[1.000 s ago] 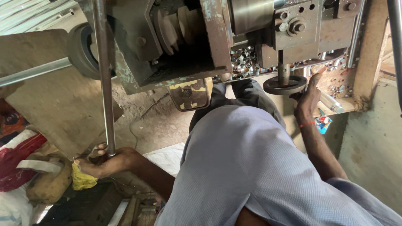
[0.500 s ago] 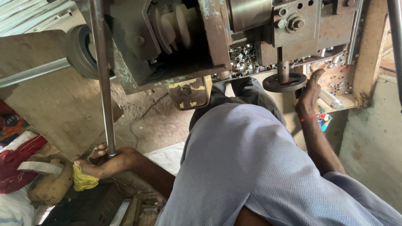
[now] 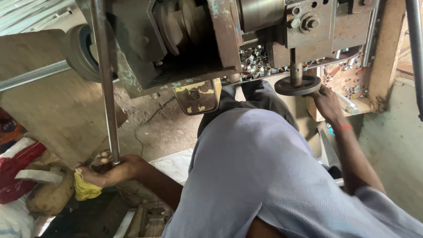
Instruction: The person operates a manual lathe machine by pulling and pushing levers to process a metal workpiece, then removes a small cylindrical metal part.
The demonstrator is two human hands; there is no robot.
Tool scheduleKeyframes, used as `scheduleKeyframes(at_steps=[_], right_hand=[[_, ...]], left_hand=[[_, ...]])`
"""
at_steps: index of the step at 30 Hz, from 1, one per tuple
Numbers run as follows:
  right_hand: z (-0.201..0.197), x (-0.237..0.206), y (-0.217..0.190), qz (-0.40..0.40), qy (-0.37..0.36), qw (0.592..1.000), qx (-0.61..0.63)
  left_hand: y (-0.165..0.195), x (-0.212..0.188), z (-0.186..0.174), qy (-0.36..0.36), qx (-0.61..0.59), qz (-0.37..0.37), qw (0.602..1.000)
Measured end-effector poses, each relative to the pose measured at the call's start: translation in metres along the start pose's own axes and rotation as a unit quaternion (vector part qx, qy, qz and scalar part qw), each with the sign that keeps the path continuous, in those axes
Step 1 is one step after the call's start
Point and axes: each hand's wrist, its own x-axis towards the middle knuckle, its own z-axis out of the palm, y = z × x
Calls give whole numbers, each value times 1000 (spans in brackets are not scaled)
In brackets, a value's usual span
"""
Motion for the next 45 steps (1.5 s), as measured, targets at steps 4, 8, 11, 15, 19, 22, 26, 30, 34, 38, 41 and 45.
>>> scheduleKeyframes(at_steps=[4,8,11,15,19,22,26,30,34,38,41,45], right_hand=[[18,-15,2,61,-190,980,23],[36,28,-2,-245,-53,941,-227],[28,53,-3,-475,-2,836,-276],[36,41,7,-191,-22,964,-182],[38,3,12,4,-36,999,7],[21,2,15,-124,-81,974,170],[29,23,25,-231,41,972,15],[60,13,39,-66,-61,982,167],[53,0,40,0,101,951,291],[32,12,26,-46,173,915,362],[31,20,24,-25,190,902,388],[40,27,27,15,216,917,335]], left_hand=[[17,9,-3,101,-434,-293,846],[35,1,-14,-4,-26,13,1000],[37,-2,-16,-1,-53,-38,998],[23,7,-6,17,-65,-44,997],[8,11,3,26,11,29,999],[1,6,4,100,-323,-286,897],[-9,0,4,77,-276,-253,924],[-17,-3,5,81,-310,-283,904],[-19,-7,7,84,-261,-281,920],[-13,-5,6,58,-176,-144,972],[-4,5,5,76,-219,-189,954],[17,23,3,122,-362,-363,850]])
